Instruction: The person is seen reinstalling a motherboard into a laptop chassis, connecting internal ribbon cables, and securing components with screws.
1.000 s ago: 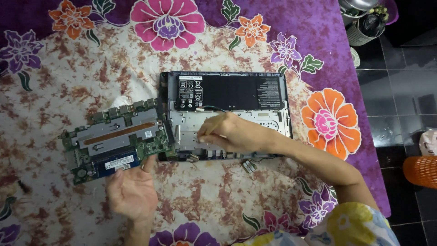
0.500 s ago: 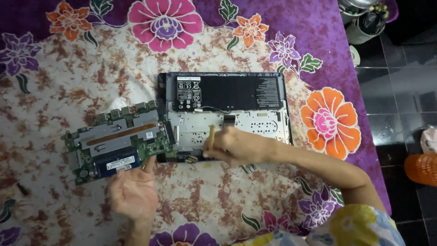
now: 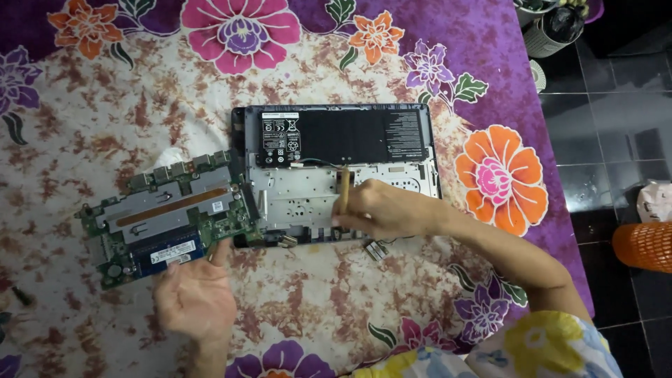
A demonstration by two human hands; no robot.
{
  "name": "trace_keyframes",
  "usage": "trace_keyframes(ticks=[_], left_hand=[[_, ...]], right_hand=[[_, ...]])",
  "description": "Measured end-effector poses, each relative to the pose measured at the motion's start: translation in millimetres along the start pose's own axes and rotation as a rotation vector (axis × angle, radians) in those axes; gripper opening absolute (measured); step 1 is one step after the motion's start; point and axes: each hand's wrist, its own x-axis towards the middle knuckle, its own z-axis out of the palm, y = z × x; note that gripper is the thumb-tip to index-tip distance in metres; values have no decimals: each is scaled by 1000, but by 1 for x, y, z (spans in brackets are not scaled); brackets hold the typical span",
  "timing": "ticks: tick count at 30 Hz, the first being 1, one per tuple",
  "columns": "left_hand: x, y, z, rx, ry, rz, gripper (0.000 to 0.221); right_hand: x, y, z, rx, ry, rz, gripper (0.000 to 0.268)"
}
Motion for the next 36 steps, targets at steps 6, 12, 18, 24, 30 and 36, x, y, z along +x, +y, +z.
trace_keyframes(ticks=[6, 12, 18, 24, 30, 36], left_hand=[[-2, -3, -6, 0, 6, -28, 22], [-6, -7, -11, 87, 58, -17, 21], [-8, -17, -21, 44, 8, -13, 21], [-9, -22, -26, 29, 102, -62, 21], [-11, -22, -27, 5, 31, -106, 15], [-3, -17, -4, 56, -40, -141, 20]], right_hand=[[-16, -3, -1, -55, 133, 50, 10], [-25, -9, 0, -60, 135, 95, 16], [-25, -9, -8, -102, 167, 76, 7], [-25, -10, -16, -187, 254, 15, 11], [-46, 13, -16, -207, 177, 133, 15], [-51, -1, -30, -315, 229, 216, 24]])
